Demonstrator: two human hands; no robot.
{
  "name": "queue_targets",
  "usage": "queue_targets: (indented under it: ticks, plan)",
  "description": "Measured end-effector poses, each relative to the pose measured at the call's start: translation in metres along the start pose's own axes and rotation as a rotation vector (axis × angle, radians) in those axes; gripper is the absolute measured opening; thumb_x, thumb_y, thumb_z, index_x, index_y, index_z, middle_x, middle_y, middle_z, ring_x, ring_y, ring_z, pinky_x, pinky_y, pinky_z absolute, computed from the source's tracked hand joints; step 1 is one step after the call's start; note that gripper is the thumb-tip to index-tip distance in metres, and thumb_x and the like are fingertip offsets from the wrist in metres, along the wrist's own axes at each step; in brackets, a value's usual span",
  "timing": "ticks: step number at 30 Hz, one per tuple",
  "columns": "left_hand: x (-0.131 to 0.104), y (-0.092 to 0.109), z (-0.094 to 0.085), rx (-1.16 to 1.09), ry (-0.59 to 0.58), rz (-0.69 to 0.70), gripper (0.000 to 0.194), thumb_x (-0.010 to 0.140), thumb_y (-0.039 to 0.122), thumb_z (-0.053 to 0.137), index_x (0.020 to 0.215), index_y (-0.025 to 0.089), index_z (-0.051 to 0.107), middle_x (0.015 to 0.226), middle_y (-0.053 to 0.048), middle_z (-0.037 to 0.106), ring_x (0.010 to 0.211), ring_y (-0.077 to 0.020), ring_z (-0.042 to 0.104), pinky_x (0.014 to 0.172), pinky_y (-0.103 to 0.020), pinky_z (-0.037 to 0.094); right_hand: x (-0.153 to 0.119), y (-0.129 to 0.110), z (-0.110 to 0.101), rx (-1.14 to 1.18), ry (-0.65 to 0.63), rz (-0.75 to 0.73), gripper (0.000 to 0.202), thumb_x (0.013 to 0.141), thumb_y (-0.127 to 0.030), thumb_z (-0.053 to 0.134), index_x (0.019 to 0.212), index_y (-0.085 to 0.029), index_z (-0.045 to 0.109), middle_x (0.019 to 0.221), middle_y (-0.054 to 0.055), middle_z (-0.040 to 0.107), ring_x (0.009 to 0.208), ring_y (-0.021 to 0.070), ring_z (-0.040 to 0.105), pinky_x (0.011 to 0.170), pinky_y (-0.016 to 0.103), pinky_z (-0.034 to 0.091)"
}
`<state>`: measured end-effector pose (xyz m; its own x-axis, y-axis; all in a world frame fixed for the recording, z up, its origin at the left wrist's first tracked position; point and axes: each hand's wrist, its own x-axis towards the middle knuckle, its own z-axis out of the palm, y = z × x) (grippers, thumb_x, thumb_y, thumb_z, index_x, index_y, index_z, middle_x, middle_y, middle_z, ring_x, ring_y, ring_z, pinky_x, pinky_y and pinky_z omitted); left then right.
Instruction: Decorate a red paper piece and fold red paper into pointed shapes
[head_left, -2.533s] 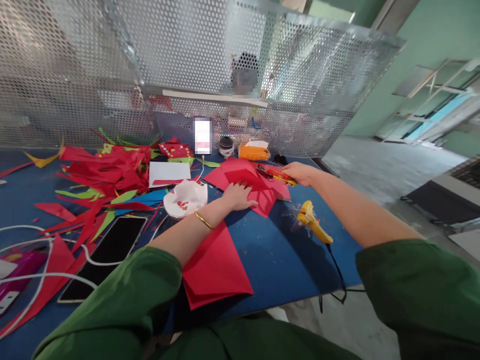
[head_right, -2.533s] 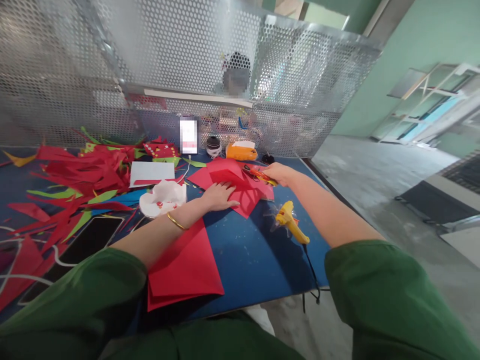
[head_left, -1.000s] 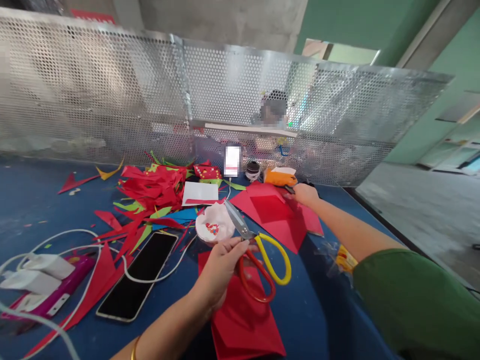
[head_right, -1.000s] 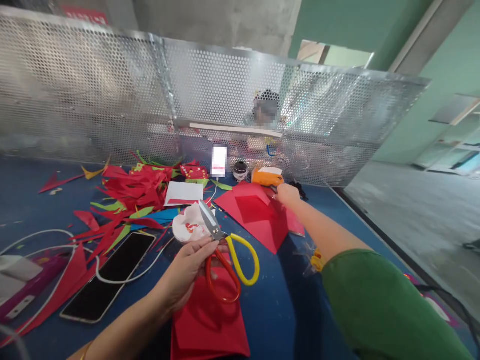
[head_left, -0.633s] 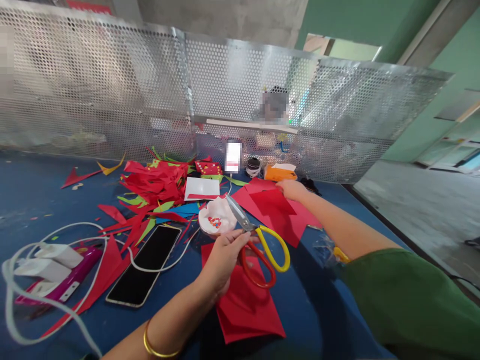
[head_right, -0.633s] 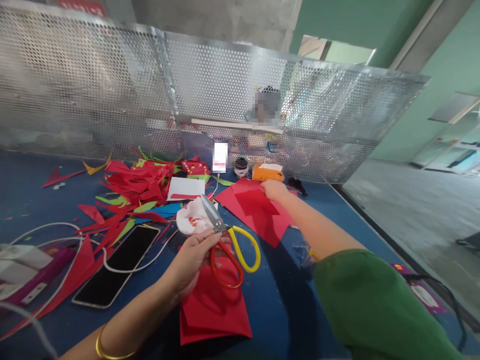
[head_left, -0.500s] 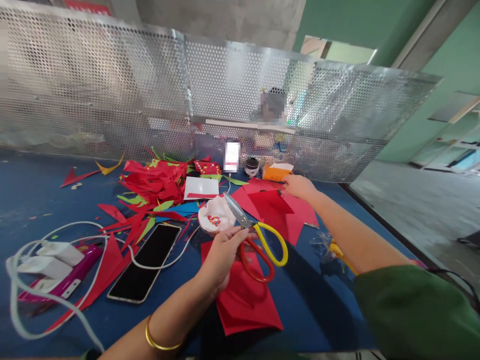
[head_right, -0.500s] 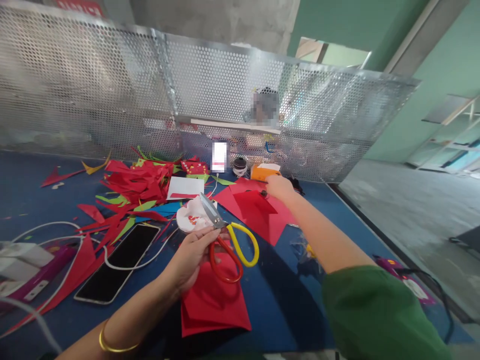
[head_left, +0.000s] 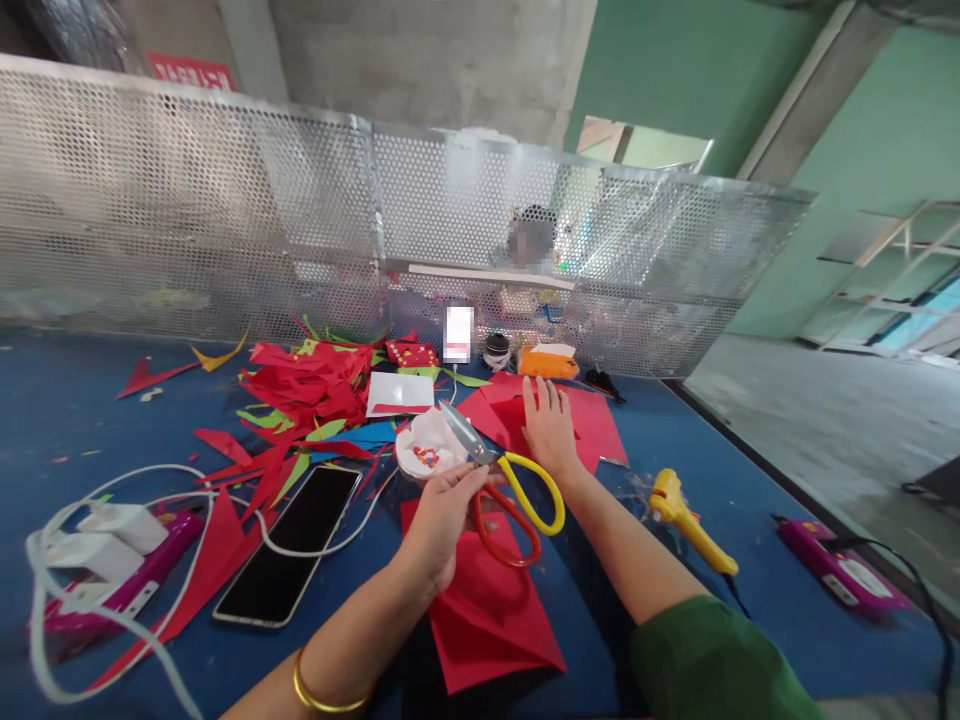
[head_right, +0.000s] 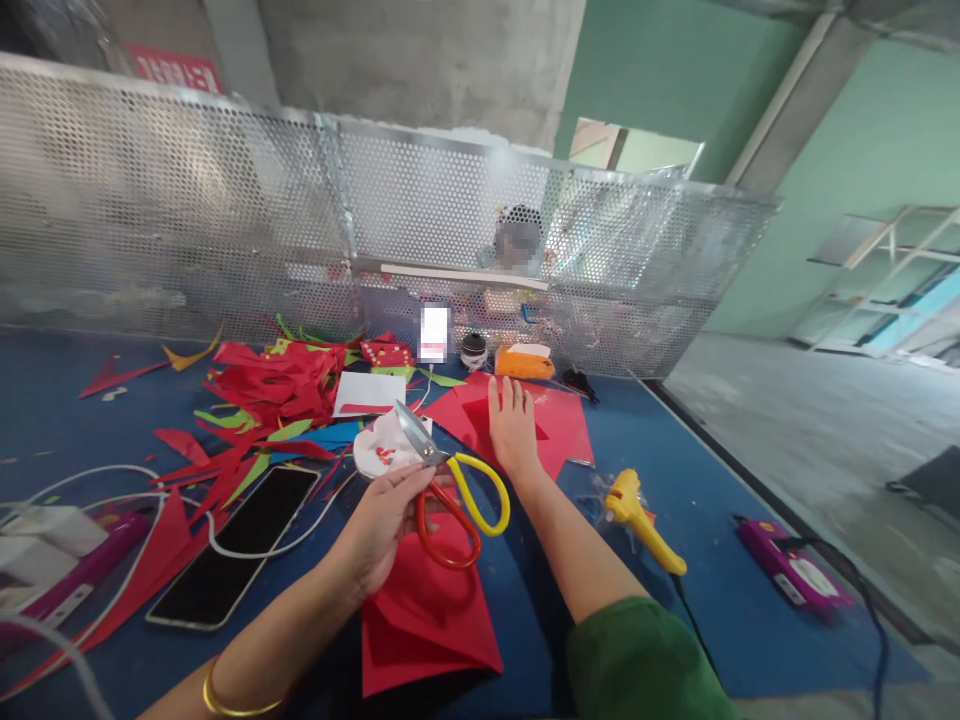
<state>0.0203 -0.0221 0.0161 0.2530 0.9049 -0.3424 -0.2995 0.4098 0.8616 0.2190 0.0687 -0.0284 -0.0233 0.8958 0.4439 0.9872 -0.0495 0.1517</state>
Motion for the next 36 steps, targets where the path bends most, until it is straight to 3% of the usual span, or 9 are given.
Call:
queue_targets:
  ticks: [4,9,13,17,19,21,26,31,36]
  plan:
    - [0.001,0.001,-0.002,0.01,-0.006,-0.004,0.018,0.089,0.023,0.064,0.096,0.012,0.076,0.097,-0.014,0.079,0.069,-0.0182,0.074,0.05,-0.02,0.051,0.004,0.007,0.019,0.047,0.065,0.004,0.067,0.086,-0.01,0.044,0.153,-0.008,0.035,0.143,0.027,0.054,0.139,0.0382,0.045,0.115,0.06,0.031]
    - [0.002,-0.001,-0.002,0.013,-0.023,-0.001,0.02,0.083,0.028,0.072,0.096,0.013,0.077,0.096,-0.014,0.079,0.069,-0.0205,0.074,0.048,-0.021,0.049,0.015,0.02,0.028,0.137,0.133,0.074,0.066,0.084,-0.009,0.044,0.15,-0.005,0.04,0.142,0.029,0.054,0.139,0.0396,0.045,0.113,0.062,0.031]
    - [0.003,-0.002,-0.002,0.021,-0.014,-0.003,0.017,0.086,0.025,0.068,0.093,0.012,0.076,0.096,-0.014,0.079,0.068,-0.0193,0.074,0.05,-0.021,0.05,0.016,0.024,0.001,0.229,0.218,0.143,0.062,0.086,-0.017,0.053,0.145,0.0,0.042,0.149,0.03,0.045,0.142,0.0399,0.039,0.113,0.057,0.034]
    - [0.003,-0.002,-0.001,0.015,0.001,0.024,0.016,0.085,0.023,0.068,0.094,0.012,0.076,0.095,-0.013,0.079,0.07,-0.0192,0.074,0.05,-0.021,0.052,-0.017,0.018,-0.052,0.362,0.293,0.139,0.045,0.098,-0.031,0.043,0.14,-0.014,0.049,0.131,0.019,0.062,0.124,0.0285,0.057,0.105,0.046,0.047]
    - [0.002,-0.004,0.0,0.011,-0.01,0.051,0.018,0.082,0.025,0.072,0.093,0.012,0.076,0.091,-0.012,0.079,0.069,-0.0188,0.074,0.052,-0.021,0.053,-0.047,0.01,-0.074,0.664,0.172,-0.034,0.039,0.099,-0.034,0.044,0.134,-0.019,0.052,0.11,0.012,0.071,0.102,0.0231,0.067,0.093,0.04,0.055]
    - [0.002,-0.007,0.001,0.023,-0.044,0.077,0.02,0.08,0.029,0.075,0.091,0.012,0.076,0.089,-0.011,0.079,0.068,-0.0182,0.074,0.053,-0.021,0.054,-0.08,-0.001,-0.087,0.691,0.033,-0.13,0.047,0.092,-0.037,0.057,0.135,-0.018,0.053,0.116,0.013,0.07,0.106,0.0262,0.067,0.093,0.042,0.056]
    - [-0.003,-0.02,0.013,0.065,-0.113,0.076,0.016,0.083,0.027,0.071,0.085,0.012,0.076,0.084,-0.01,0.078,0.059,-0.0148,0.069,0.051,-0.022,0.053,-0.136,-0.022,-0.095,0.432,0.125,-0.088,0.063,0.09,-0.037,0.06,0.146,-0.013,0.044,0.133,0.022,0.059,0.124,0.0366,0.057,0.102,0.052,0.051]
    - [-0.01,-0.005,0.023,0.257,-0.22,0.116,0.021,0.091,0.023,0.061,0.088,0.011,0.078,0.08,-0.009,0.077,0.06,-0.0153,0.068,0.058,-0.024,0.055,-0.138,-0.013,-0.088,0.603,0.024,-0.009,0.062,0.092,-0.03,0.053,0.15,-0.016,0.038,0.127,0.019,0.063,0.104,0.0304,0.068,0.082,0.043,0.059]
    - [-0.02,0.023,-0.014,0.382,-0.107,0.317,0.018,0.093,0.021,0.061,0.097,0.02,0.079,0.106,-0.005,0.078,0.1,-0.0185,0.07,0.093,-0.025,0.052,-0.132,0.017,-0.065,0.696,-0.113,0.201,0.064,0.083,-0.026,0.06,0.145,-0.018,0.044,0.126,0.012,0.069,0.106,0.0276,0.069,0.09,0.042,0.055]
